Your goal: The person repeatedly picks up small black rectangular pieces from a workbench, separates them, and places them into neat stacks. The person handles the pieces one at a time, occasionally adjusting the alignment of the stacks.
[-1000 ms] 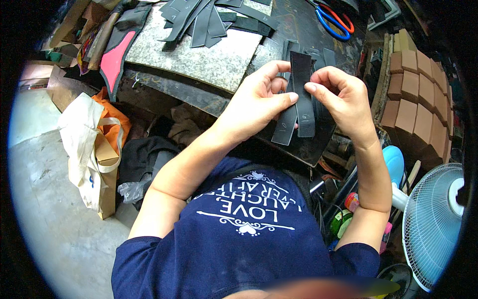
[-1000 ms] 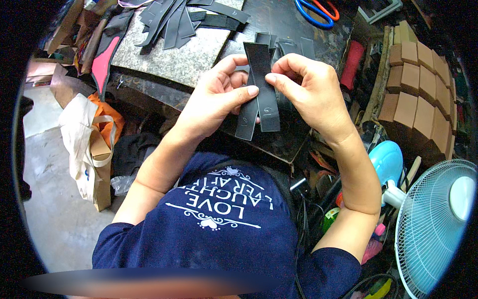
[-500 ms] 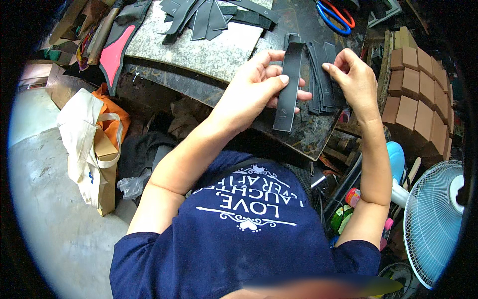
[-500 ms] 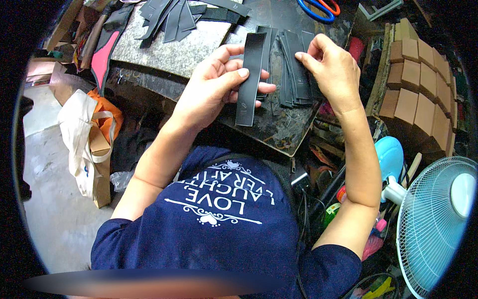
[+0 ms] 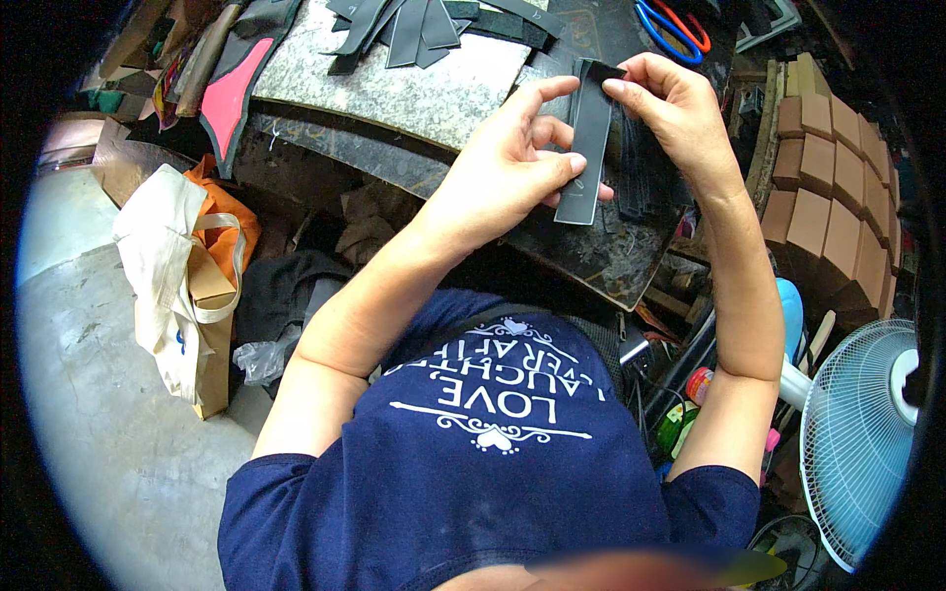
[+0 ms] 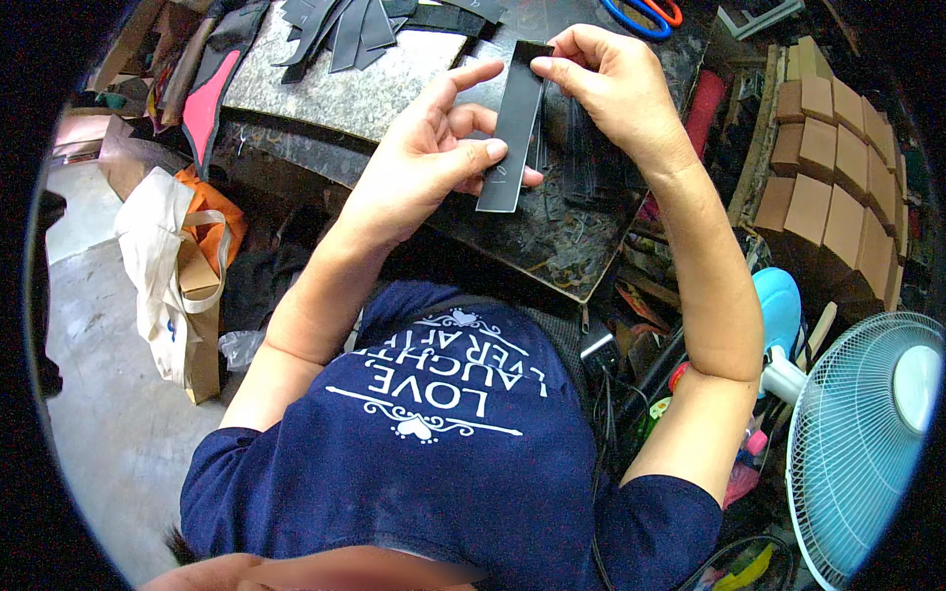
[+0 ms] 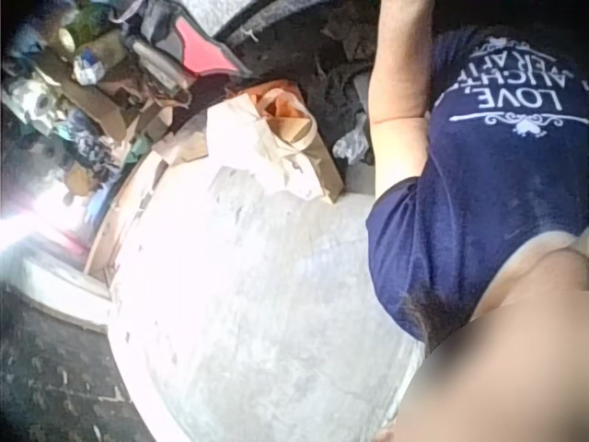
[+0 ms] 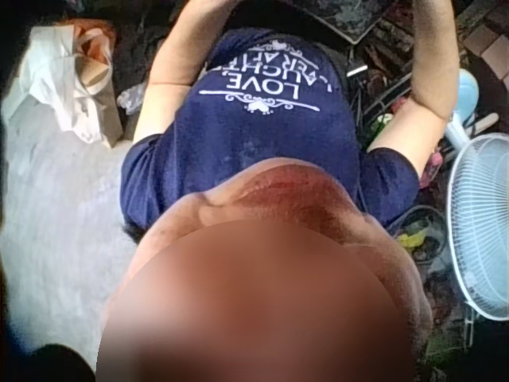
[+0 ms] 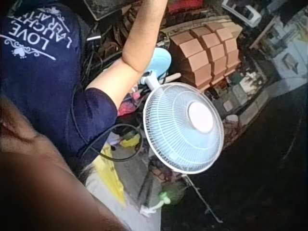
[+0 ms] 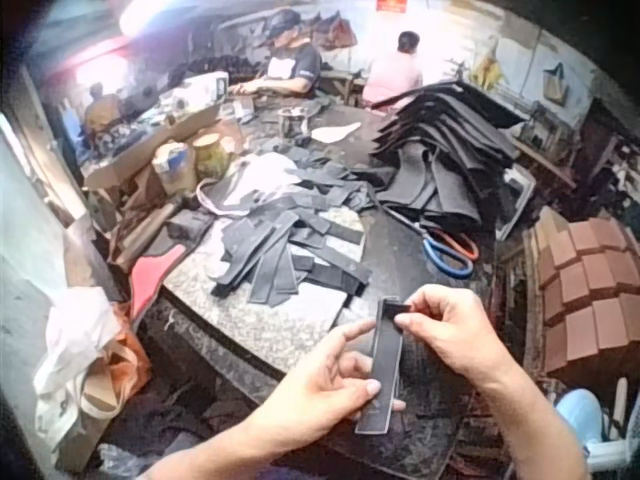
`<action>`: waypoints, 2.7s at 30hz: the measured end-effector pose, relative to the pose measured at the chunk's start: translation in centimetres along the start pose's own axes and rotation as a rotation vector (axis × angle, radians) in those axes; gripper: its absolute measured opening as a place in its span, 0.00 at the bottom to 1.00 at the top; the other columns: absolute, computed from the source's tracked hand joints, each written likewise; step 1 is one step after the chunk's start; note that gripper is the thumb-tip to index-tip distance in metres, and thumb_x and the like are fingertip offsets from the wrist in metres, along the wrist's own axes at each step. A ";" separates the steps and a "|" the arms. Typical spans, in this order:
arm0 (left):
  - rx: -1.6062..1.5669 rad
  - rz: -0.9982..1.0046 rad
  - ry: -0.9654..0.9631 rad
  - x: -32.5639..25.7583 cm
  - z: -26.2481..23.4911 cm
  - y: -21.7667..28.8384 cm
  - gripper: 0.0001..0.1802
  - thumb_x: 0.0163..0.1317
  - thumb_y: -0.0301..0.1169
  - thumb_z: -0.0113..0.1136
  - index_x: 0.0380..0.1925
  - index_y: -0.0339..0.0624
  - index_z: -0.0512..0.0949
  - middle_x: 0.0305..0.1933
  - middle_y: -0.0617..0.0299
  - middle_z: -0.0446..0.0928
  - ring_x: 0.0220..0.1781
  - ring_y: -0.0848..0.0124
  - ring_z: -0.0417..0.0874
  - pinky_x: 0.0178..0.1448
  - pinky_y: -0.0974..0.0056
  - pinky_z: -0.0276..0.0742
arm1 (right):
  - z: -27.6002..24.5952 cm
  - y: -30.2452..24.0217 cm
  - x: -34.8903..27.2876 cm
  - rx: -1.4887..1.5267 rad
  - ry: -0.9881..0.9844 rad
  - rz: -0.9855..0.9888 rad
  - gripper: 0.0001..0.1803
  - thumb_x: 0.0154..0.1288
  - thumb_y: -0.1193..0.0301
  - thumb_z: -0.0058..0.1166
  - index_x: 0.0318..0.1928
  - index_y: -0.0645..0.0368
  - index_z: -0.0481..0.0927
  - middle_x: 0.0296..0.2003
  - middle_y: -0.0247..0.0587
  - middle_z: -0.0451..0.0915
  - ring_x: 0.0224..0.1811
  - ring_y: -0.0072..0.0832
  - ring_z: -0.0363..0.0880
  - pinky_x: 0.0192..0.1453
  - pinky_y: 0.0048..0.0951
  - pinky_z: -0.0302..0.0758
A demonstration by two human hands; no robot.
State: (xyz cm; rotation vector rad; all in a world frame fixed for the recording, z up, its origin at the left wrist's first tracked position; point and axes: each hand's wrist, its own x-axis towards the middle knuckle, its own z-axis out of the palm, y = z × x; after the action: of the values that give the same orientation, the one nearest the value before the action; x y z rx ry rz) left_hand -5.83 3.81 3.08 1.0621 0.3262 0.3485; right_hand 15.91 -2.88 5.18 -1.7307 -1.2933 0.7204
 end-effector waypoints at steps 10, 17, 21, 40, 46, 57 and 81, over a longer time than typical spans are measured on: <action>0.221 0.117 -0.065 -1.0 2.7 -0.1 0.27 0.69 0.19 0.56 0.68 0.40 0.67 0.45 0.56 0.80 0.40 0.71 0.86 0.43 0.70 0.84 | -7.7 -2.7 -3.0 0.369 0.184 0.166 0.08 0.73 0.69 0.58 0.49 0.56 0.78 0.31 0.31 0.83 0.25 0.20 0.83 0.27 0.17 0.75; 0.743 0.599 0.300 -1.6 0.3 -0.1 0.14 0.62 0.21 0.64 0.49 0.40 0.82 0.40 0.57 0.82 0.37 0.67 0.84 0.40 0.67 0.81 | -6.5 -5.6 -5.0 0.381 0.172 0.081 0.10 0.69 0.73 0.59 0.48 0.58 0.77 0.27 0.33 0.82 0.22 0.22 0.83 0.23 0.17 0.75; 0.646 0.604 0.223 -2.9 0.2 -0.1 0.26 0.60 0.27 0.71 0.58 0.40 0.76 0.49 0.54 0.80 0.44 0.68 0.83 0.43 0.67 0.82 | -2.9 -6.5 -6.0 0.546 -0.019 0.202 0.10 0.67 0.74 0.60 0.47 0.59 0.77 0.23 0.32 0.79 0.20 0.22 0.82 0.23 0.19 0.77; 1.653 0.624 0.268 -3.7 -1.1 -1.0 0.13 0.53 0.32 0.59 0.39 0.45 0.83 0.43 0.65 0.80 0.39 0.65 0.78 0.41 0.65 0.79 | 5.1 -2.7 0.3 -1.017 0.146 -0.454 0.11 0.50 0.64 0.71 0.32 0.49 0.82 0.34 0.33 0.78 0.42 0.36 0.77 0.43 0.37 0.78; 1.638 0.728 0.262 -3.2 -1.7 -1.5 0.15 0.50 0.32 0.59 0.38 0.43 0.83 0.45 0.64 0.81 0.39 0.66 0.77 0.43 0.63 0.77 | 4.2 -4.3 2.8 -0.937 0.223 -0.454 0.11 0.53 0.66 0.70 0.36 0.49 0.81 0.33 0.33 0.79 0.39 0.35 0.79 0.43 0.36 0.77; 1.322 0.901 0.539 -2.1 -4.4 1.5 0.05 0.53 0.27 0.67 0.31 0.44 0.82 0.31 0.64 0.79 0.35 0.61 0.77 0.40 0.61 0.77 | 10.2 -5.6 12.2 -0.851 0.200 -0.803 0.12 0.63 0.68 0.61 0.48 0.44 0.85 0.40 0.31 0.83 0.48 0.34 0.81 0.49 0.35 0.81; -0.290 0.187 0.247 -0.9 -3.5 1.6 0.16 0.78 0.36 0.49 0.55 0.36 0.77 0.48 0.55 0.84 0.46 0.71 0.87 0.51 0.65 0.85 | 4.5 -9.4 0.0 -0.547 -0.076 -0.500 0.11 0.62 0.64 0.67 0.39 0.59 0.87 0.30 0.40 0.84 0.33 0.34 0.83 0.38 0.32 0.78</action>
State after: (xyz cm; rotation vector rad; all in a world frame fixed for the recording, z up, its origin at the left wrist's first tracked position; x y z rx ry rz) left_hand -8.26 6.90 2.97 0.7660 0.3847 0.6771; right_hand 7.77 -0.47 11.16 -1.6771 -2.0108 0.1449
